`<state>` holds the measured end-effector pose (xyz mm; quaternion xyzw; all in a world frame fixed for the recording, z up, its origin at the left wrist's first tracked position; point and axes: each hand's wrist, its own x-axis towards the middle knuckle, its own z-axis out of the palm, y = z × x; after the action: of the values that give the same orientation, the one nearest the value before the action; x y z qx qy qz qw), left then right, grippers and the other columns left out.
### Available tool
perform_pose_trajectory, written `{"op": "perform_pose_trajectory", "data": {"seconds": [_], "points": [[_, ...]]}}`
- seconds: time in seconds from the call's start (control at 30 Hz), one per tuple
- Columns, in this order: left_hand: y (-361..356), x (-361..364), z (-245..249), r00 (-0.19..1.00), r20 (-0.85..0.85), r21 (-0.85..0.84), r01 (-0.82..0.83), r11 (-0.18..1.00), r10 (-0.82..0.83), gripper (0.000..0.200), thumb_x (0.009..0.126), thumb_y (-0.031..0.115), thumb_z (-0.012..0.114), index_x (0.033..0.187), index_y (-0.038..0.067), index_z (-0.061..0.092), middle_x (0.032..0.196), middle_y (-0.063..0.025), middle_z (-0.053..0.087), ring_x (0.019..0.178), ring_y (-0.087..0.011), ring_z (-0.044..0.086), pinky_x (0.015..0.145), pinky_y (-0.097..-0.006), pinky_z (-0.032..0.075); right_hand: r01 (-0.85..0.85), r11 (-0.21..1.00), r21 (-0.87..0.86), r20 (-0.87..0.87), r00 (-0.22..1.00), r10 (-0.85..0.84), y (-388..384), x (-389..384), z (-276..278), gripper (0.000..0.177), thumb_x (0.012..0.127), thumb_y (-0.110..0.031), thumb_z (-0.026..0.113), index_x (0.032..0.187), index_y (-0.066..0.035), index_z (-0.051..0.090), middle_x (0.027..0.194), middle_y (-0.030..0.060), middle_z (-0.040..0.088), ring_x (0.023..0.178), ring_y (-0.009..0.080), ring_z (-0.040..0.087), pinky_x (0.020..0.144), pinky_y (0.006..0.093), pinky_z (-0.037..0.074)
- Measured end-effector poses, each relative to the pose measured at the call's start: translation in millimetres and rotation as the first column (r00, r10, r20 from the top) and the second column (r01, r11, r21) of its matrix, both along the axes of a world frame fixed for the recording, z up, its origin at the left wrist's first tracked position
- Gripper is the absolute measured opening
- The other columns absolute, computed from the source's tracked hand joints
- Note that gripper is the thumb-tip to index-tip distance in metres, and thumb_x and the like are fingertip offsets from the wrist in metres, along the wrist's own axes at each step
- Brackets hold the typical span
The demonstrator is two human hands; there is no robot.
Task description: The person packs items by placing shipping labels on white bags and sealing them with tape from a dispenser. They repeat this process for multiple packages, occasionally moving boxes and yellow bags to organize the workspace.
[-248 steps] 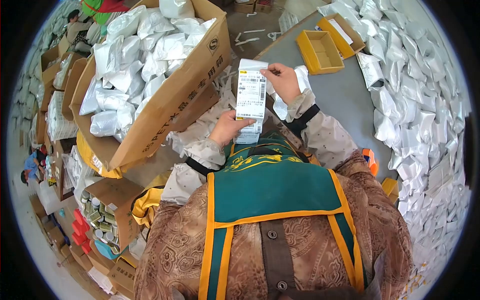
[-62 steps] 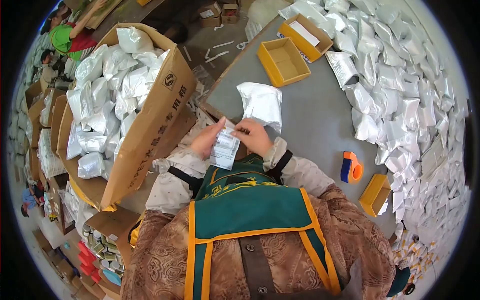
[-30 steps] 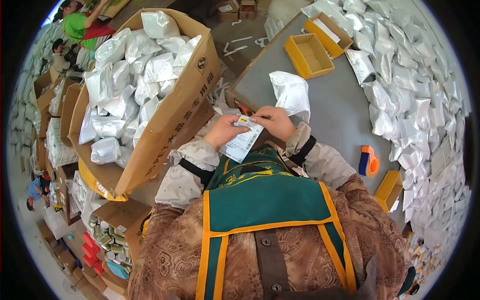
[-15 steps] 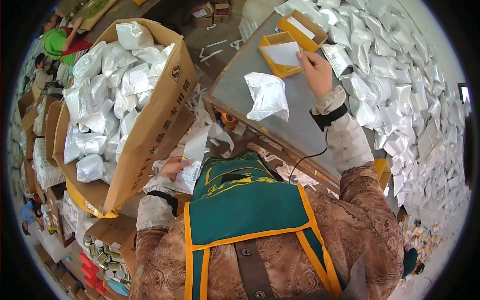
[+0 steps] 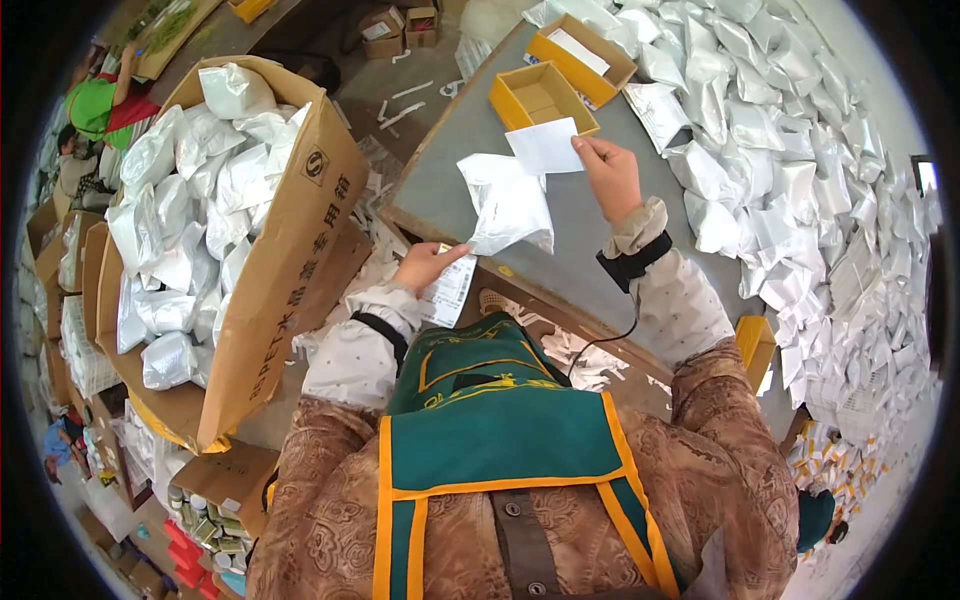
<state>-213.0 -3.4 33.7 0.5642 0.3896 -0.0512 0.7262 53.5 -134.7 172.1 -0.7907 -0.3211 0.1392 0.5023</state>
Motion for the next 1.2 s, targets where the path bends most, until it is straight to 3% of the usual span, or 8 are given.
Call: {"op": "perform_pose_trajectory", "data": {"seconds": [0.17,0.27,0.4,0.47,0.67,0.7,1.0,1.2], "points": [[-16.8,30.5,-14.8,0.996,0.046,-0.129,-0.071,0.989,0.077,0.034,0.083,0.028,0.076,0.088,-0.005,0.070,0.075,-0.0068,0.068,0.059,-0.0117,0.061,0.053,-0.0263,0.047,-0.064,0.998,0.001,0.143,0.988,0.064,8.7,3.3,16.1,0.021,0.088,-0.016,0.066,0.094,0.004,0.068,0.081,0.0129,0.070,0.071,0.0179,0.063,0.068,0.0292,0.049],[-26.6,33.6,-17.0,0.983,0.090,-0.172,-0.144,0.974,0.161,0.031,0.083,0.023,0.076,0.088,-0.006,0.069,0.075,-0.0078,0.069,0.060,-0.0120,0.062,0.053,-0.0266,0.048,-0.271,0.959,0.085,0.615,0.771,0.163,11.7,10.9,21.2,0.015,0.086,-0.010,0.066,0.096,0.001,0.068,0.089,0.0116,0.070,0.079,0.0250,0.066,0.071,0.0316,0.052],[-31.8,35.2,-2.6,0.983,0.049,-0.171,-0.167,0.971,0.178,0.028,0.084,0.019,0.075,0.090,-0.007,0.069,0.077,-0.0086,0.069,0.060,-0.0124,0.063,0.053,-0.0267,0.049,-0.419,0.907,-0.034,0.822,0.505,0.264,5.3,14.0,26.2,0.020,0.079,-0.006,0.068,0.099,-0.002,0.067,0.098,0.0100,0.068,0.089,0.0277,0.066,0.076,0.0350,0.054],[-33.1,35.0,-0.5,0.980,0.046,-0.210,-0.181,0.961,0.194,0.027,0.084,0.019,0.074,0.090,-0.007,0.069,0.077,-0.0086,0.070,0.060,-0.0125,0.063,0.053,-0.0265,0.049,-0.483,0.865,-0.137,0.844,0.401,0.357,-4.8,7.8,15.1,0.025,0.077,-0.007,0.068,0.101,-0.002,0.066,0.104,0.0101,0.067,0.093,0.0274,0.065,0.080,0.0364,0.054],[-33.6,37.1,0.0,0.983,0.035,-0.216,-0.167,0.962,0.179,0.025,0.084,0.017,0.073,0.091,-0.006,0.069,0.077,-0.0084,0.070,0.059,-0.0127,0.063,0.052,-0.0258,0.049,-0.579,0.754,-0.309,0.723,0.372,0.582,-32.7,-23.6,-89.0,0.027,0.079,-0.010,0.067,0.104,0.000,0.064,0.114,0.0136,0.064,0.107,0.0283,0.061,0.089,0.0383,0.052],[-33.1,37.5,-0.1,0.983,0.048,-0.229,-0.161,0.960,0.176,0.024,0.084,0.016,0.073,0.092,-0.006,0.069,0.077,-0.0085,0.070,0.059,-0.0128,0.063,0.052,-0.0259,0.049,-0.572,0.741,-0.351,0.673,0.396,0.624,-33.0,-28.8,-94.9,0.033,0.079,-0.014,0.069,0.108,0.000,0.062,0.120,0.0150,0.061,0.114,0.0284,0.057,0.096,0.0394,0.048],[-33.3,35.8,-1.8,0.995,0.026,-0.206,-0.085,0.975,0.093,0.023,0.084,0.015,0.073,0.093,-0.006,0.069,0.078,-0.0083,0.070,0.061,-0.0123,0.063,0.055,-0.0259,0.050,-0.526,0.792,-0.310,0.572,0.562,0.597,-36.2,-20.0,-82.2,0.045,0.081,-0.029,0.071,0.114,0.000,0.061,0.127,0.0154,0.058,0.120,0.0316,0.052,0.103,0.0433,0.040],[-43.3,25.4,-14.8,0.994,0.043,-0.186,-0.094,0.978,0.104,0.024,0.083,0.014,0.074,0.095,-0.006,0.069,0.080,-0.0079,0.070,0.062,-0.0116,0.063,0.055,-0.0254,0.048,-0.509,0.741,-0.438,0.496,0.551,0.672,-15.2,-21.7,-106.0,0.072,0.082,-0.039,0.068,0.139,-0.006,0.042,0.148,0.0144,0.037,0.138,0.0318,0.032,0.112,0.0503,0.027]]}}
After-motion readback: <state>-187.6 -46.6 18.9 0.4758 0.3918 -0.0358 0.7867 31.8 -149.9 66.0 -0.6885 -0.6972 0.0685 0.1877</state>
